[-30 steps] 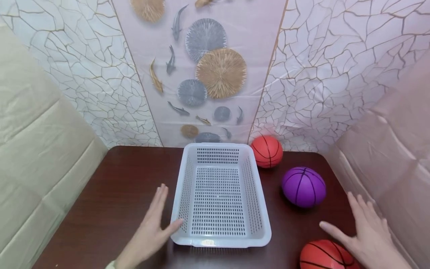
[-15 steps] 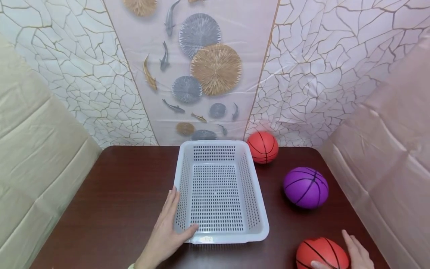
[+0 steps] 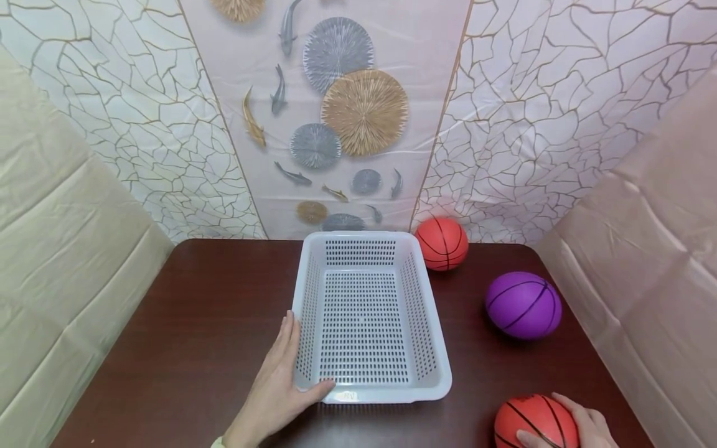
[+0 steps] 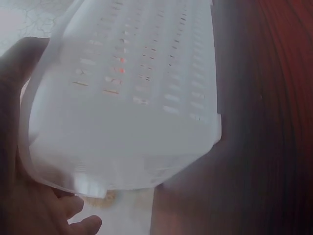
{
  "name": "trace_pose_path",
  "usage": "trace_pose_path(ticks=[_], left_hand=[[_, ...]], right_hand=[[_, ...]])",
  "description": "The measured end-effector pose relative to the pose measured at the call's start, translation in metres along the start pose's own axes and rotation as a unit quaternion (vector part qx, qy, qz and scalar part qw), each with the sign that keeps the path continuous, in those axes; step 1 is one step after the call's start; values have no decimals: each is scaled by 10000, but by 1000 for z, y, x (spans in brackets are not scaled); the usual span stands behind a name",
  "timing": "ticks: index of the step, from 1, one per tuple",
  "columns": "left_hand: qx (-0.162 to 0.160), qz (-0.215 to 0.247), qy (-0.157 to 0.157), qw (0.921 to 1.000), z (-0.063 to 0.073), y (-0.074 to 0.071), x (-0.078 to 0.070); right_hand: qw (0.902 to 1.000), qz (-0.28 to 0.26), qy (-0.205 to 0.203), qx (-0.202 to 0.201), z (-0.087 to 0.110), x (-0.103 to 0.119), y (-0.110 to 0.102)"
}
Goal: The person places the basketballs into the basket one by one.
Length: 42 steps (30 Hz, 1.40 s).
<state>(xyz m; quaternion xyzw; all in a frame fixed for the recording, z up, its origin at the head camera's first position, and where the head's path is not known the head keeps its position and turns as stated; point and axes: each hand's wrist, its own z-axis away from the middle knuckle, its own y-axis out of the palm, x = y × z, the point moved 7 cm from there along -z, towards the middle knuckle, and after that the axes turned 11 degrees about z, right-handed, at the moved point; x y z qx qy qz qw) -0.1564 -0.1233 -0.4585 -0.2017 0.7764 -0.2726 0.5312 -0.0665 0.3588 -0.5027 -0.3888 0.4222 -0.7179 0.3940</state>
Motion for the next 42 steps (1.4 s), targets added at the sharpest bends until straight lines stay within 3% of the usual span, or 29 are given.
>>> trace_pose_path(ticks=[6,11,18,27,30,42], left_hand=[[89,-267,-84,9996,1,1,1],[192,-381,-126,9990,1,2,1],[195,-441,-79,9988,3,1,0],[132,-463,102,9988,2,1,-1],[113,-462,147,9988,1,1,-1],[114,-401,134,9990,3,0,0]], right_hand=[[9998,7,-178,-128,1,9,-11],[9962,-228,-471,-693,5,22,-31],[9726,-632,-1100,-1947,19,54,-58],[9559,-1118,-1073,-2494,33,97,-89],[9463,-1333,-1097,-2734,36,109,-99],[9083,-1903,-1958,-3170,32,168,-115]])
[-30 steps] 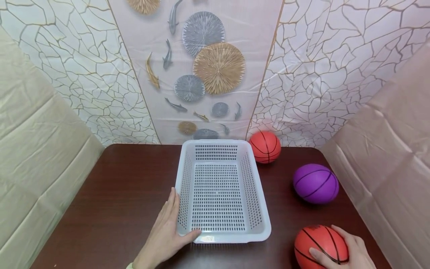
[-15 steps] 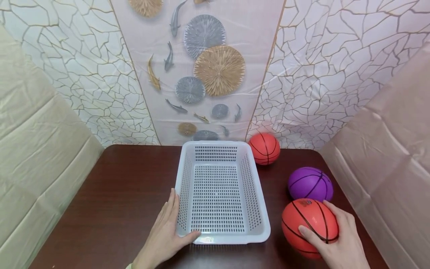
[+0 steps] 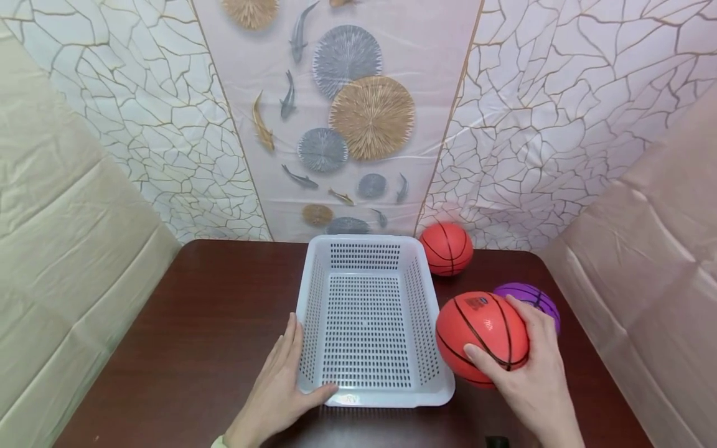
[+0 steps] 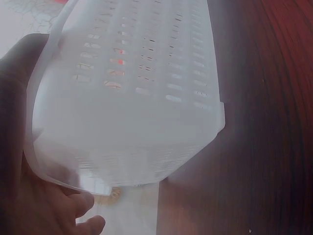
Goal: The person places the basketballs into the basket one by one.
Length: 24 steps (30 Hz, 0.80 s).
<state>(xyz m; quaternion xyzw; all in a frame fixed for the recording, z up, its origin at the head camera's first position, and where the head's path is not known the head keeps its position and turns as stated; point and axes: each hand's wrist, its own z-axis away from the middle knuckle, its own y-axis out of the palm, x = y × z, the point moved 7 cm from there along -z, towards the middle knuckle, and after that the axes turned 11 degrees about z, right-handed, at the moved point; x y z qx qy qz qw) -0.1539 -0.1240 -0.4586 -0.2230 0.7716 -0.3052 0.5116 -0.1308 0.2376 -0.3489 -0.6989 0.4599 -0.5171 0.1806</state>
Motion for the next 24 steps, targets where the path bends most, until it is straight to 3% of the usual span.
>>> trace_pose_path(ticks=[7,12,24], left_hand=[[-8,-7,-34,10000,-1,0,0],[14,-97,94,9999,0,0,-1],[-23,-112,12,9999,0,-1,-1]], right_hand=[[9981,-546,-277,-120,-4,19,23],[9952,-744,-624,137,3,33,51],[9815,40,-1604,1040,2,59,111]])
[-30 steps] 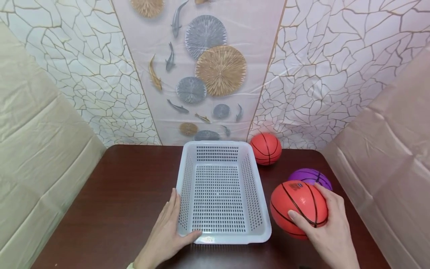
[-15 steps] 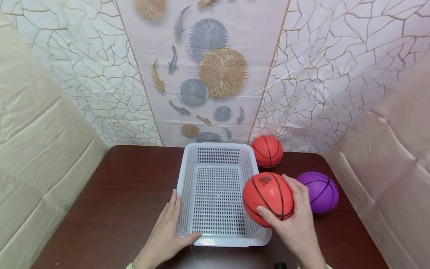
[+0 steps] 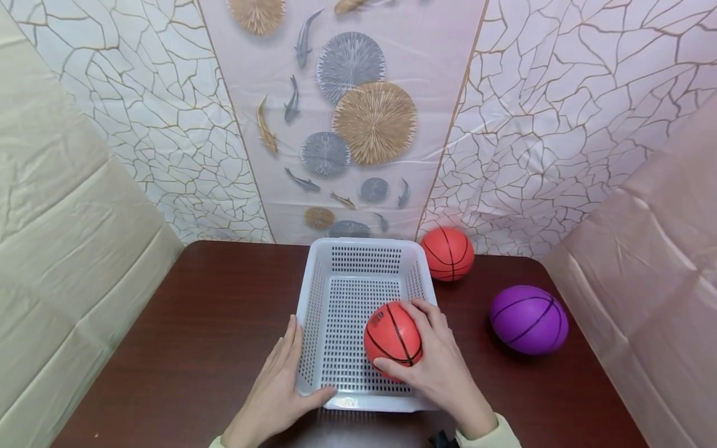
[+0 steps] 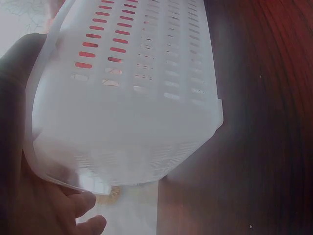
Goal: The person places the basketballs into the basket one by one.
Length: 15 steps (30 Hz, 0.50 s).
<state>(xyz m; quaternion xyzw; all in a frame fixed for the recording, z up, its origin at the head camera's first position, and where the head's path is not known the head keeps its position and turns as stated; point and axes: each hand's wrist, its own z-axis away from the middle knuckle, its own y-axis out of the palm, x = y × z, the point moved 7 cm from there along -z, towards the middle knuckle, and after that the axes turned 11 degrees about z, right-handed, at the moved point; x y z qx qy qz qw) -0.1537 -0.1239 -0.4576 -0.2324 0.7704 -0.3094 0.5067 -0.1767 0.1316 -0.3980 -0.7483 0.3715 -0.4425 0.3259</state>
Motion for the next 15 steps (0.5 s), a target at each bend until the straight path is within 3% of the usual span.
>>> trace_pose_path(ticks=[8,11,15], left_hand=[[52,-60,-57,10000,1,0,1],[81,-64,-70,9999,0,0,1],[80,-48,-56,9999,-1,0,0]], right_hand=[[9959,389,-395,709,3,6,12],[9971,284,-280,644,5,0,3],[9996,175,-137,184,7,-16,-20]])
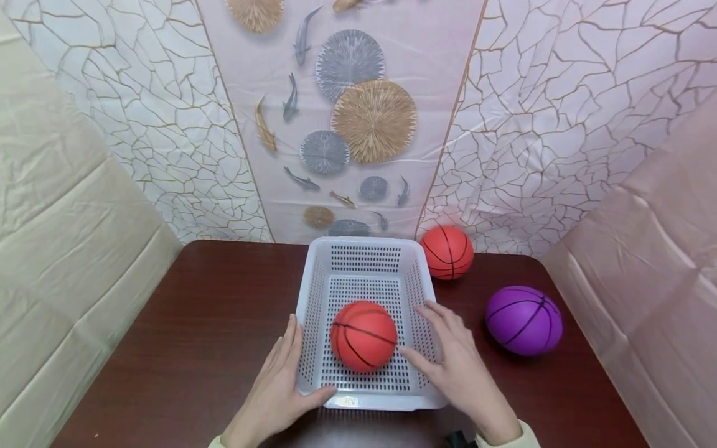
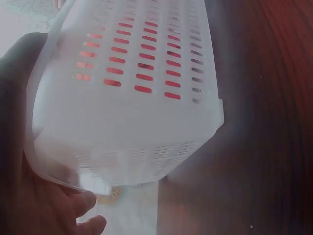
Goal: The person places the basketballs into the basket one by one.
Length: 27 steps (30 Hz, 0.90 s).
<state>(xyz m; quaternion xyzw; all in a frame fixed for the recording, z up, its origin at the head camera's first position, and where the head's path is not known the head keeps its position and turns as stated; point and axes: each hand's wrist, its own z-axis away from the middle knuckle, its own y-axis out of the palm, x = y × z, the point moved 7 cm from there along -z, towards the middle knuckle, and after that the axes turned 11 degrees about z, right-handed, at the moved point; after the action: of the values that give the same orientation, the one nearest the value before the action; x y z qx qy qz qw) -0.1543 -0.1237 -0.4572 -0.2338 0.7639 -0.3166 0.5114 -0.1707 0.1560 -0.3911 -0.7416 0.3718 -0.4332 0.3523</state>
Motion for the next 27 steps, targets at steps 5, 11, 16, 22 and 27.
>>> trace_pose_path(ticks=[5,11,16,22,27], left_hand=[[42,41,-8,10000,0,1,2],[15,122,60,9999,-1,0,2],[42,143,-15,9999,0,1,2],[148,185,-181,9996,1,2,4],[147,331,-268,9990,0,2,5]], right_hand=[[9942,-32,207,-1054,2,-36,-34],[9733,345,1455,-1742,8,-107,-60],[9610,697,2364,-1257,17,-159,-52],[9541,854,2814,-564,27,-191,-31],[9513,740,2921,-651,28,-201,-27]])
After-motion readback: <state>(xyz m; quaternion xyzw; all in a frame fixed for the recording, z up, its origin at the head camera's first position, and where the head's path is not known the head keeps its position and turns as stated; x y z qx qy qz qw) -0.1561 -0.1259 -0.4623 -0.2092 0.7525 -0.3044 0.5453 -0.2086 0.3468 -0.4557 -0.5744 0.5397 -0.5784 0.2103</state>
